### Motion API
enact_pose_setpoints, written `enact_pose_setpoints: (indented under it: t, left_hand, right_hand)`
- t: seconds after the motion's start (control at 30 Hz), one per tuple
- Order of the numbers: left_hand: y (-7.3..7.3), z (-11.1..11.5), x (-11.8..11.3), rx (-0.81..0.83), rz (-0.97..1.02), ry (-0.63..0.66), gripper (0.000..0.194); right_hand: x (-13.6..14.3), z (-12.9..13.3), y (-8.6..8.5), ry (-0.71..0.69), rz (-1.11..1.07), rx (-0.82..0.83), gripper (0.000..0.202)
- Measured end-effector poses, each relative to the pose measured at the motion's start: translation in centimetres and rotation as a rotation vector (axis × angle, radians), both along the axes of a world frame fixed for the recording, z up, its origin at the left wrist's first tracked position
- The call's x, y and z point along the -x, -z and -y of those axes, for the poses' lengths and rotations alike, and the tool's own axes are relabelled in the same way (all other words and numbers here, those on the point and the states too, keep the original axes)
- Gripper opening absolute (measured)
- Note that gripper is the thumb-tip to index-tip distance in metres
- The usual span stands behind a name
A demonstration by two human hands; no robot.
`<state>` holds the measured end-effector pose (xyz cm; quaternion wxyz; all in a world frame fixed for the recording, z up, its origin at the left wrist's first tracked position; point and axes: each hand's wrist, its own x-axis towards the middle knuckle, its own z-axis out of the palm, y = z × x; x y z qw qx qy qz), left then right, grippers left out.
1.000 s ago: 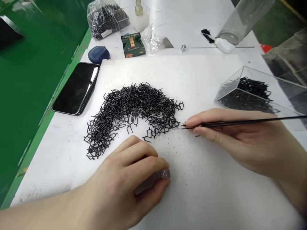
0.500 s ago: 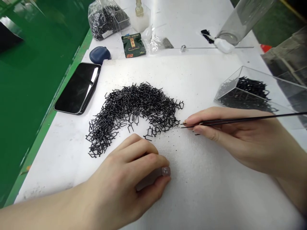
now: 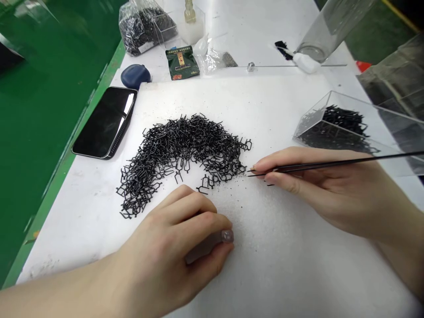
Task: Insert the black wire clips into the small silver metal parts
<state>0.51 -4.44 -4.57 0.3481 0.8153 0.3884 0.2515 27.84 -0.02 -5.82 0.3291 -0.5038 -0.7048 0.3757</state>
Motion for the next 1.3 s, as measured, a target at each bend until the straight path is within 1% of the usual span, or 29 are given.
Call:
enact_pose_setpoints:
  t: [0.2, 0.4, 0.53, 0.67, 0.8, 0.9, 0.97, 1.03, 1.2, 1.3]
  left_hand:
    - [0.2, 0.1, -0.1, 0.005, -0.001, -0.005, 0.018]
    - [-0.1, -0.1, 0.0, -0.013, -0.038, 0.008, 0.018]
    - [-0.2, -0.4, 0.0, -0.006, -0.050, 0.018, 0.018]
    - [-0.2, -0.2, 0.1, -0.011, -0.020, 0.013, 0.018]
    - [-0.2, -0.1, 0.1, 0.001, -0.053, 0.022, 0.019]
    - [-0.2, -0.1, 0.0, -0.020, -0.020, 0.008, 0.017]
    - [-0.1, -0.2, 0.0, -0.026, -0.025, 0.010, 0.018]
    - [-0.1, -0.2, 0.0, -0.022, -0.036, 0.018, 0.018]
    - [-0.2, -0.2, 0.1, -0.003, -0.053, 0.024, 0.020]
    - [-0.2, -0.2, 0.1, 0.004, -0.050, 0.027, 0.020]
  right_hand:
    - [0.0, 0.1, -0.1, 0.000, -0.014, 0.014, 0.015]
    - [0.0, 0.1, -0.1, -0.008, -0.017, 0.004, 0.017]
    - [-0.2, 0.1, -0.1, 0.000, -0.012, 0.015, 0.016]
    - [0.0, 0.1, -0.2, -0.010, 0.005, 0.016, 0.015]
    - [1.5, 0.0, -0.3, -0.021, 0.031, -0.028, 0.033]
    - [2.7, -0.1, -0.4, -0.024, 0.040, -0.045, 0.037]
    - [2.8, -0.1, -0.4, -0.024, 0.038, -0.046, 0.035]
    - [2.3, 0.0, -0.4, -0.019, 0.034, -0.037, 0.032]
    - [0.2, 0.1, -0.2, -0.003, -0.002, 0.016, 0.013]
    - [-0.3, 0.1, -0.2, -0.009, -0.009, 0.015, 0.014]
